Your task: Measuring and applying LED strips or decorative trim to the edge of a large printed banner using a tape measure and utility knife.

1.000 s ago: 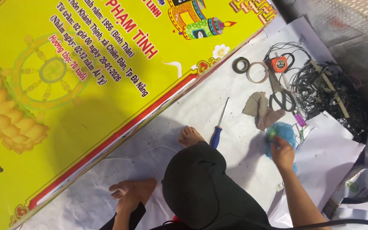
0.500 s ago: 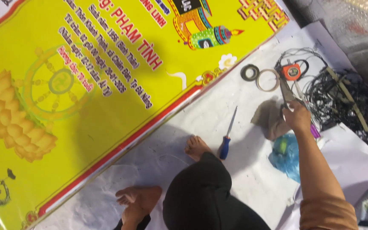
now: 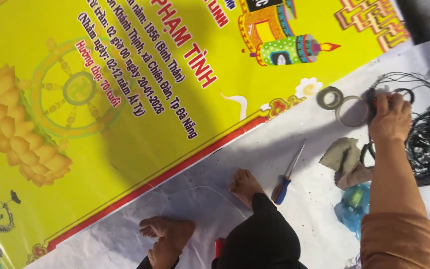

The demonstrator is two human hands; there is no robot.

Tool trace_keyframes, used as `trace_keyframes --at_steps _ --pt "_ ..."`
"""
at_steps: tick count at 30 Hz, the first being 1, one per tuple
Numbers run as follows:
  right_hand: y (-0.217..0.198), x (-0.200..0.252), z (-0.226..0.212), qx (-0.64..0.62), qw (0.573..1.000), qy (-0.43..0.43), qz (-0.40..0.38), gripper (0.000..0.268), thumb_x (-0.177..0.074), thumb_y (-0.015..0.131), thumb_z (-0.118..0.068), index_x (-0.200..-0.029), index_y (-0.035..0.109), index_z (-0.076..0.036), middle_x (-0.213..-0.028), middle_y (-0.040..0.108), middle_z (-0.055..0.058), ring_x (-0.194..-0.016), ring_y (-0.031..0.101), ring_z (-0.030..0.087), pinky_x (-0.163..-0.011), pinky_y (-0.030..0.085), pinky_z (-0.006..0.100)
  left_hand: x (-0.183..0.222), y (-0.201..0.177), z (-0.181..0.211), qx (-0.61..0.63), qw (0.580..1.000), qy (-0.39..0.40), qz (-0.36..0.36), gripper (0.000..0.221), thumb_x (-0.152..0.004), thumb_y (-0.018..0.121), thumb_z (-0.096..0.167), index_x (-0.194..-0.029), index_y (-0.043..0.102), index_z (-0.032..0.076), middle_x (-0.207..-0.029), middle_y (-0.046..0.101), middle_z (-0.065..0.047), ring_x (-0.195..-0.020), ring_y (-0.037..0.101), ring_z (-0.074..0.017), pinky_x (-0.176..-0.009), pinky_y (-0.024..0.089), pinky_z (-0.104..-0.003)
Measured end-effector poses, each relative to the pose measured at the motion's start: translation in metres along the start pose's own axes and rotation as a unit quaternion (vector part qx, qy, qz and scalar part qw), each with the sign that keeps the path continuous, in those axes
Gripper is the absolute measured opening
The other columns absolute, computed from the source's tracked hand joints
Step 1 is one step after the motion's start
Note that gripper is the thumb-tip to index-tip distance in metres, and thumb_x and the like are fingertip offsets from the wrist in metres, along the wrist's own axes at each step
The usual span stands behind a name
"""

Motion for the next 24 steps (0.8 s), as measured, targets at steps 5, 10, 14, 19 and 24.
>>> trace_keyframes --at_steps 5,10,14,19,24 --pt "0.006 -0.002 0.010 0.050 0.998 0.043 -0.010 0.051 -0.095 0.063 0.002 -0.142 0.064 -0.019 -0.126 0.042 0.023 -0.098 0.054 0.042 -0.077 0.061 0.050 0.020 -0.078 0.040 0.030 0.999 -0.004 -0.033 0.074 -0.087 0.071 0.047 -0.152 0.037 0.039 -0.141 0.058 0.003 -0.129 0.057 -0.0232 -0.109 0.037 -0.046" --pt "0.050 -0.010 0.045 0.134 0.990 0.023 0.031 0.034 -0.095 0.066 -0.009 -0.128 0.068 -0.019 -0.152 0.044 0.009 -0.109 0.057 0.040 -0.076 0.062 0.045 0.016 -0.087 0.018 0.045 0.999 -0.005 0.028 0.073 -0.085 0.070 0.047 -0.151 0.038 0.039 -0.139 0.060 0.005 -0.123 0.063 -0.0233 -0.104 0.045 -0.044" --pt "0.079 -0.007 0.097 0.140 0.987 0.075 0.017 0.056 -0.077 0.080 -0.026 -0.131 0.071 -0.014 -0.128 0.059 0.024 -0.105 0.061 0.044 -0.083 0.054 0.052 0.014 -0.099 0.004 0.049 0.993 -0.001 0.106 0.073 -0.082 0.068 0.046 -0.149 0.040 0.039 -0.136 0.064 0.008 -0.115 0.070 -0.0236 -0.097 0.056 -0.042" --pt "0.042 0.030 0.083 -0.046 0.994 0.060 0.085 0.072 -0.077 0.094 -0.025 -0.131 0.065 0.013 -0.123 0.055 0.033 -0.096 0.058 0.047 -0.085 0.054 0.051 0.097 -0.203 -0.019 0.183 0.972 0.003 0.145 0.076 -0.076 0.075 0.057 -0.146 0.045 0.049 -0.122 0.075 0.009 -0.111 0.074 -0.0223 -0.093 0.060 -0.039" --pt "-0.056 0.035 0.013 -0.257 0.950 -0.031 0.176 0.062 -0.082 0.092 -0.007 -0.136 0.069 0.014 -0.114 0.061 0.032 -0.089 0.060 0.042 -0.082 0.052 0.048 0.191 -0.308 -0.037 0.294 0.916 0.124 0.245 0.071 -0.079 0.073 0.049 -0.146 0.053 0.041 -0.135 0.071 0.010 -0.117 0.073 -0.0193 -0.093 0.059 -0.034"
Point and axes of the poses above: each hand's wrist, its own x-axis away from the middle knuckle, its own y-axis out of the palm, z = x × y, the point moved 9 cm from there along -x, towards the middle knuckle
